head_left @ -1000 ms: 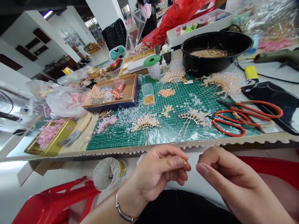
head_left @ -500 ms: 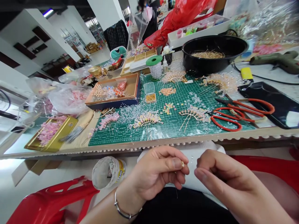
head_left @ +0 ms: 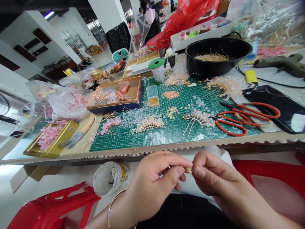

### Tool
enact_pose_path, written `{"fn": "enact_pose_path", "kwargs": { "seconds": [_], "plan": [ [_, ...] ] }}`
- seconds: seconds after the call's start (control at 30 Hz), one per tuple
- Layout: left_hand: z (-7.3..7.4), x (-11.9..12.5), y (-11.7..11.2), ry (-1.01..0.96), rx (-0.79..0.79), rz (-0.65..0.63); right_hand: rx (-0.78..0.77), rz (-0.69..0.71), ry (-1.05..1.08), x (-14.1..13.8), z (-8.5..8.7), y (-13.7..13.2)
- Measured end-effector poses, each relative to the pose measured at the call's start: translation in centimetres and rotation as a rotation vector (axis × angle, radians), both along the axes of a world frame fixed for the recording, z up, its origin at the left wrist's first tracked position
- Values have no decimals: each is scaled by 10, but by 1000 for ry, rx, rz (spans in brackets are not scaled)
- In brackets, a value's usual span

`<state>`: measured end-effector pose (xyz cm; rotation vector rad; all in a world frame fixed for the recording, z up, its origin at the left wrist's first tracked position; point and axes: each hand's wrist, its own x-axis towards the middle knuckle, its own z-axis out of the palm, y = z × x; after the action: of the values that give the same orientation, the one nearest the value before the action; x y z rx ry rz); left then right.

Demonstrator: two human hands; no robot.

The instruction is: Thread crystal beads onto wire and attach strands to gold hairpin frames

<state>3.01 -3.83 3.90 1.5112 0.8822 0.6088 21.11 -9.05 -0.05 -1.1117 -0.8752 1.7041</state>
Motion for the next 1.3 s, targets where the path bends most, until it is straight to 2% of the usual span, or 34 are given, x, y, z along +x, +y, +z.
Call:
{"fn": "enact_pose_path", "kwargs": {
  "seconds": [0.07,0.13,0.2,0.27,0.37,0.47,0.53,0.6,0.63,0.67,0.73,0.8,0.9,1.1,1.2,1.3],
  "plan": [
    [8,-1,2,167,403,-30,-45,42,69,0,-3,3],
    [10,0,5,254,686,-43,-57,53,113,0,-5,5],
    [9,2,9,316,838,-52,-74,68,132,1,-7,7],
    [7,5,12,362,914,-80,-107,70,135,3,-9,9],
    [12,11,23,374,915,-192,-131,67,146,7,-12,13],
    [25,16,55,369,850,-337,-162,35,146,13,-15,18],
    [32,20,94,473,863,-318,-164,31,146,18,-18,22],
    [33,24,144,736,972,-141,-155,62,152,22,-22,26],
    [30,26,170,934,1030,-87,-153,77,162,24,-23,27],
    [24,28,194,1138,1060,-99,-155,90,176,26,-25,29],
    [11,31,234,1250,1050,-158,-163,101,192,30,-27,32],
    [-2,34,259,1304,1037,-229,-154,113,172,34,-26,35],
    [-14,35,273,1354,1025,-291,-156,112,80,37,-23,41],
    [-17,39,278,1392,966,-336,-135,181,-19,40,-20,48],
    [-20,40,280,1350,956,-320,-129,189,-35,38,-20,47],
    [-17,40,282,1265,965,-250,-137,166,-39,36,-19,44]
  ]
}}
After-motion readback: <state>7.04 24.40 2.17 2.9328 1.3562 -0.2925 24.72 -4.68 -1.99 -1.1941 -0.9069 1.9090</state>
